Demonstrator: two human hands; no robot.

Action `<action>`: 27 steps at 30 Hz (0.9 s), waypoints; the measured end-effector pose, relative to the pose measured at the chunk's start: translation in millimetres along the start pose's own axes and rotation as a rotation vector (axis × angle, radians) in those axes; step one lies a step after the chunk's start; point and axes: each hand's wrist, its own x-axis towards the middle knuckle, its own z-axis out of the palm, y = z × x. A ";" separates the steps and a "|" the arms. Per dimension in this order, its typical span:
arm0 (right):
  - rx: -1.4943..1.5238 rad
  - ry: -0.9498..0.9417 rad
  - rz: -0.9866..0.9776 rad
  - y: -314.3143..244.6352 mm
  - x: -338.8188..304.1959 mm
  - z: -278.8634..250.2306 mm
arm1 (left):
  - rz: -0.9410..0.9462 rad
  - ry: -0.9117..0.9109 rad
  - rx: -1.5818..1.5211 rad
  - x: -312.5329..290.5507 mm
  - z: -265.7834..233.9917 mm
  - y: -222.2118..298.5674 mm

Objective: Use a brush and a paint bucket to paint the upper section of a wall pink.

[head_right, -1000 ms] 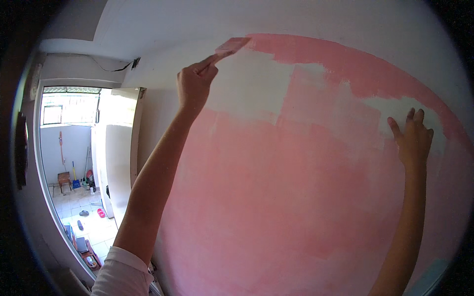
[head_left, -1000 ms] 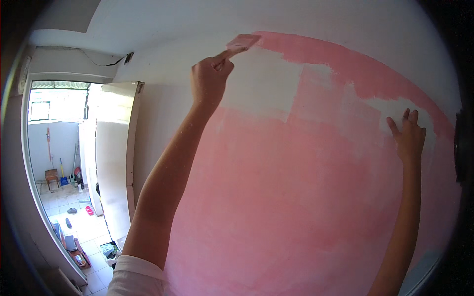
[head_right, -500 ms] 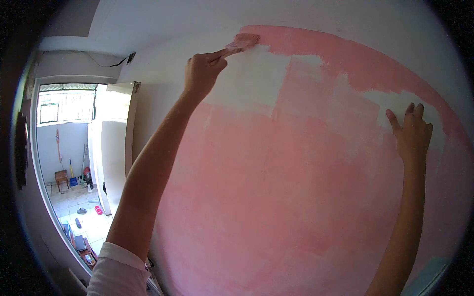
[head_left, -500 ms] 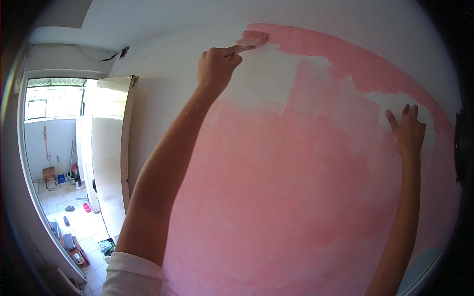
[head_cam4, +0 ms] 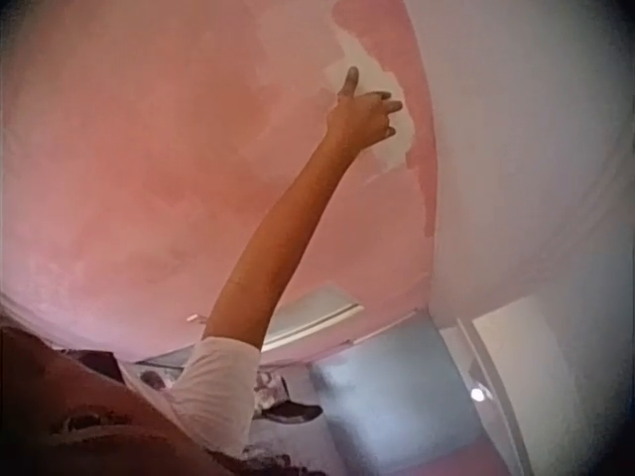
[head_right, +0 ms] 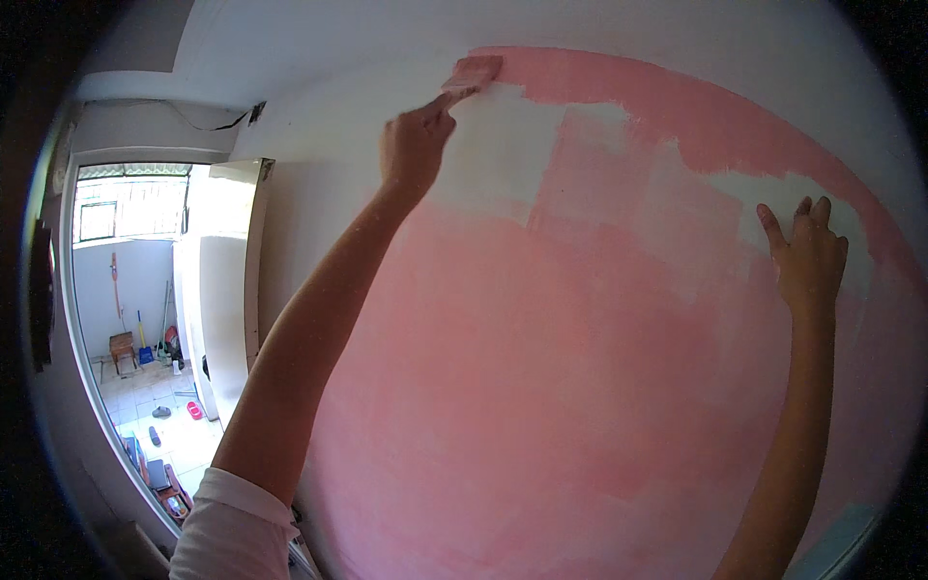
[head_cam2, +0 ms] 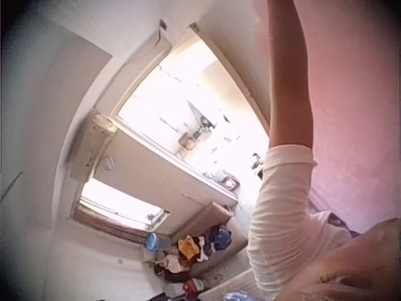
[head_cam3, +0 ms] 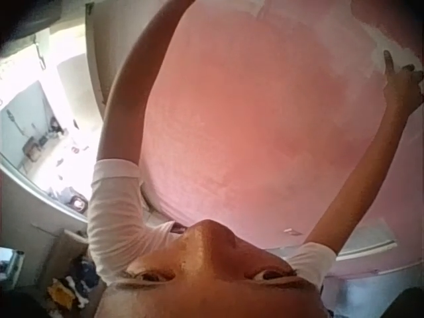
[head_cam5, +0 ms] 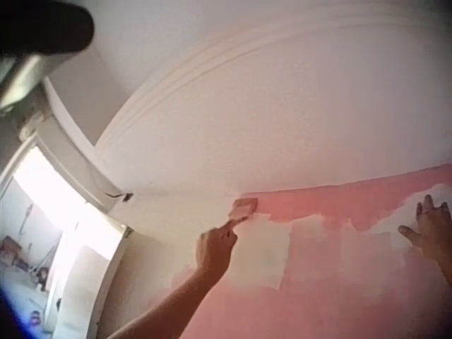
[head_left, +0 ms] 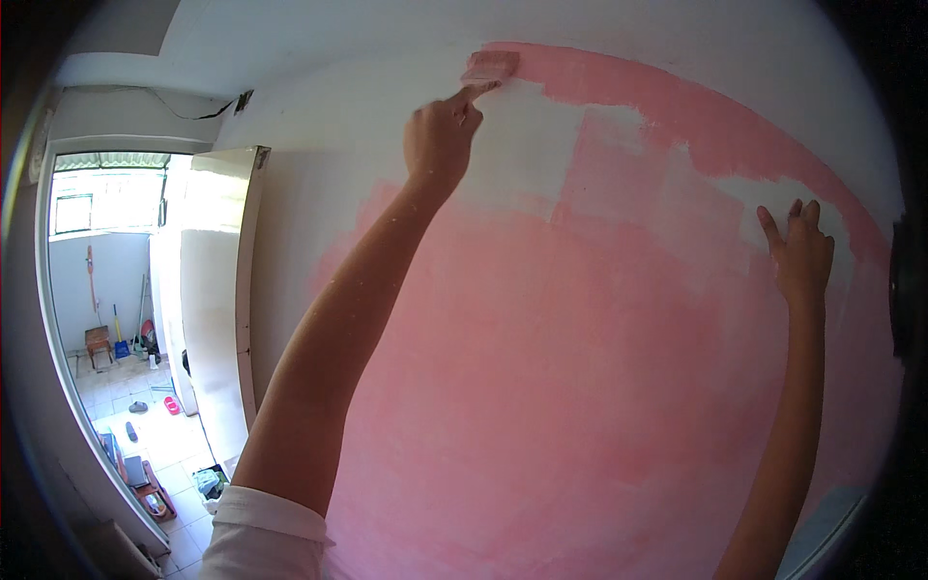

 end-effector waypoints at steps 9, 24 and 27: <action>0.007 0.002 -0.022 3.7 -2.5 -2.4 | -0.024 -0.228 0.059 -9.0 -16.5 -7.1; -0.018 0.020 -0.038 3.2 0.8 -0.5 | -0.001 -0.022 -0.129 -17.1 -38.3 18.5; 0.009 0.062 -0.040 12.0 0.0 10.1 | -0.004 -0.024 -0.112 -14.3 -17.6 37.0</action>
